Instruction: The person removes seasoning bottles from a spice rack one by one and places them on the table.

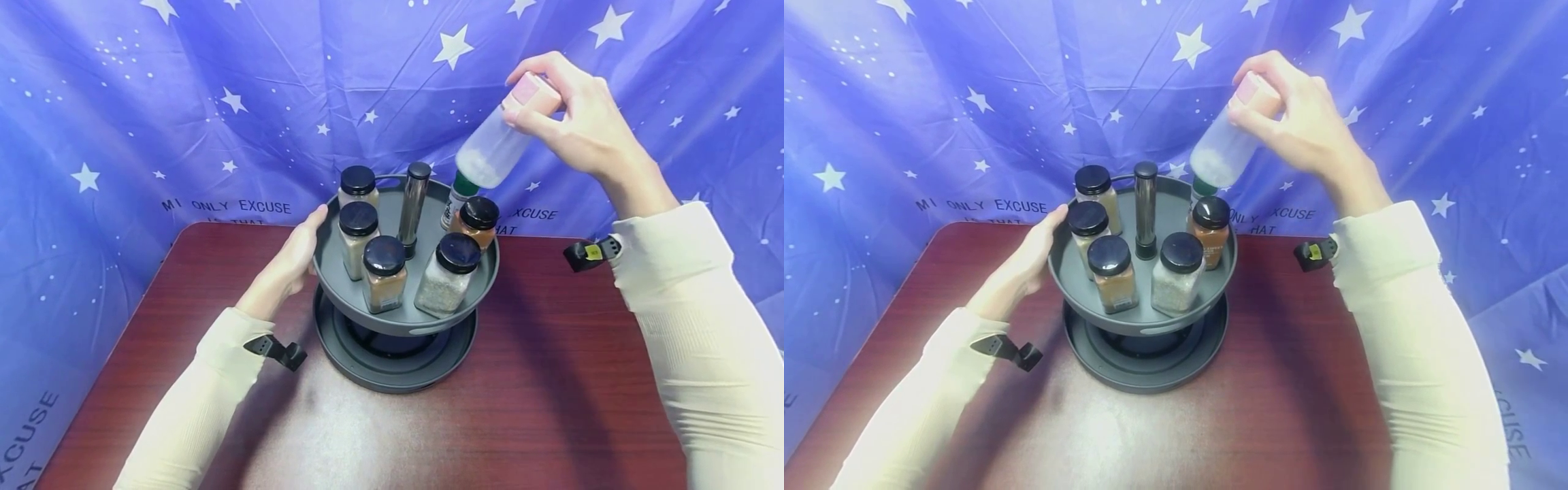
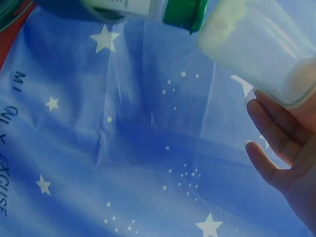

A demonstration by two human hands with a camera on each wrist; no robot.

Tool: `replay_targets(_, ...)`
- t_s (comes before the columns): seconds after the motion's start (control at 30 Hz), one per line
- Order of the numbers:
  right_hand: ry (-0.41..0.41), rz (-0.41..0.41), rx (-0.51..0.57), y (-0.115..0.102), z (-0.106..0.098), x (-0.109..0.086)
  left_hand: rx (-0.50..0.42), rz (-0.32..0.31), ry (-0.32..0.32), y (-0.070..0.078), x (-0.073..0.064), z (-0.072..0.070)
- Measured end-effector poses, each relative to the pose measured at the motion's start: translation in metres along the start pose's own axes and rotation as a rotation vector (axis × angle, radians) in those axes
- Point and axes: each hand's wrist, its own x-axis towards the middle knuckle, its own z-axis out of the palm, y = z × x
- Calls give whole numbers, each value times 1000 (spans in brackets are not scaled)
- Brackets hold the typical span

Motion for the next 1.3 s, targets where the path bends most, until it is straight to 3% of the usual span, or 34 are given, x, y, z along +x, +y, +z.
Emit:
replay_targets(0.47, -59, 51, -102, 17, -22, 0, 0, 11, -2, 2, -1, 1)
replay_targets(0.9, -197, 127, -316, 32, -41, 4, -13, 14, 1, 2, -1, 2)
replay_targets(1.3, -298, 165, -391, 49, -50, 1, 14, 1, 8, 1, -2, 1)
